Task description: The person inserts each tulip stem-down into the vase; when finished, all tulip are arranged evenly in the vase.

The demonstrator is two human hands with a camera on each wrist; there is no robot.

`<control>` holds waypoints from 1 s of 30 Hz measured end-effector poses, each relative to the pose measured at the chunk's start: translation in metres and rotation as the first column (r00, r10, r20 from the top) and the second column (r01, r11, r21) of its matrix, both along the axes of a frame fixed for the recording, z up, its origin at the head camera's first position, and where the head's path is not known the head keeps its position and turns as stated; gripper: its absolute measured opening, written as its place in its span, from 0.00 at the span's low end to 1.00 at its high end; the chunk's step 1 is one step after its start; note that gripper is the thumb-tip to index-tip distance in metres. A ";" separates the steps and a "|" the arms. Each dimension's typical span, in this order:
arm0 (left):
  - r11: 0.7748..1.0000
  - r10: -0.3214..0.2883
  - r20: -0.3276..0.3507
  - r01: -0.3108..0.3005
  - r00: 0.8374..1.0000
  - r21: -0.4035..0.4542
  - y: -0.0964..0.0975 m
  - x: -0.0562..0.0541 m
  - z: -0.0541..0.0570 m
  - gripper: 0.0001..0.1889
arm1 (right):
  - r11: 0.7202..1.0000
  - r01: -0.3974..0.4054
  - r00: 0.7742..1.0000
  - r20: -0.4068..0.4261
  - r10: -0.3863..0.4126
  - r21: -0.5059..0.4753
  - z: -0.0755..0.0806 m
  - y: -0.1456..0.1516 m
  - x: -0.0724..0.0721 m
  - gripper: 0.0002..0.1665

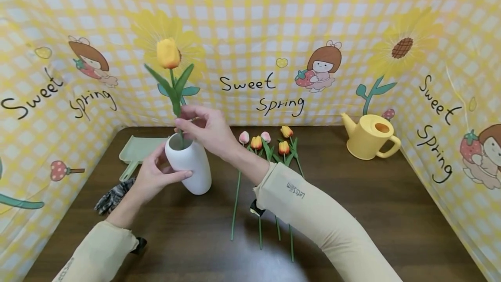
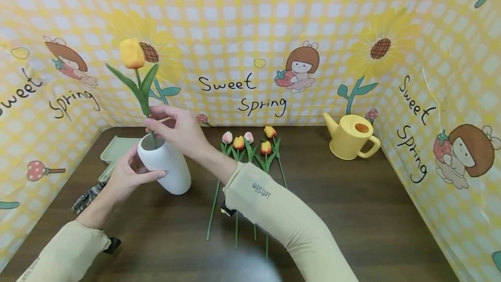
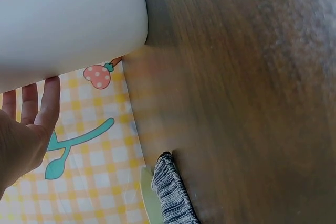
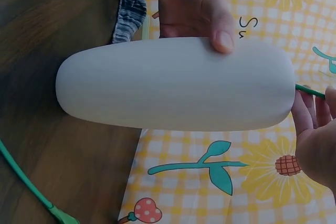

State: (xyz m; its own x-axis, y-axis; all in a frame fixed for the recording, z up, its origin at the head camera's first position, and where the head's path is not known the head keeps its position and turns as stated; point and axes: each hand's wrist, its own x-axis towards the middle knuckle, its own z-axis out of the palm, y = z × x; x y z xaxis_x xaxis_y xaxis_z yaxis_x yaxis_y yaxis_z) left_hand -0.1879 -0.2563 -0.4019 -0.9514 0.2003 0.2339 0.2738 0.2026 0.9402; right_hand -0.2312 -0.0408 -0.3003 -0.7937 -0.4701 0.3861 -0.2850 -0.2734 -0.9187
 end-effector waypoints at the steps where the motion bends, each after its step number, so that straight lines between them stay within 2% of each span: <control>1: 1.000 0.001 0.001 -0.001 1.000 -0.003 0.000 0.000 0.000 0.46 | 1.000 0.007 1.000 -0.016 -0.006 0.023 0.000 0.001 0.000 0.20; 6: 1.000 0.012 0.004 -0.012 1.000 -0.022 -0.001 0.001 0.000 0.46 | 0.990 0.032 0.994 -0.110 -0.018 0.135 0.002 0.003 -0.003 0.26; 11: 0.999 0.019 0.005 -0.019 1.000 -0.031 -0.001 0.001 0.001 0.45 | 0.983 0.016 0.989 -0.148 0.011 0.183 0.004 0.004 -0.008 0.24; 17: 0.999 0.024 0.009 -0.023 1.000 -0.041 0.000 0.002 0.001 0.43 | 0.970 0.033 0.978 -0.208 0.018 0.240 -0.001 0.004 -0.007 0.26; 23: 0.999 0.009 -0.004 -0.009 1.000 -0.033 0.000 0.001 0.000 0.43 | 0.958 0.025 0.961 -0.272 0.056 0.285 -0.002 0.003 -0.009 0.26; 30: 0.999 0.017 0.014 -0.017 1.000 -0.052 0.000 0.002 0.000 0.44 | 0.956 0.002 0.970 -0.233 0.070 0.294 -0.003 0.004 -0.009 0.30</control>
State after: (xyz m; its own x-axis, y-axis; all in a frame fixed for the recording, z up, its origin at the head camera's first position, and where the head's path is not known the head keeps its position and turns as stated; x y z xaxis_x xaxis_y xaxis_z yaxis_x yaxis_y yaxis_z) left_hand -0.1858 -0.2566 -0.4023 -0.9579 0.1957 0.2099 0.2565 0.2558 0.9321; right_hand -0.2401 -0.0365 -0.3033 -0.6765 -0.6152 0.4047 -0.5008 -0.0186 -0.8654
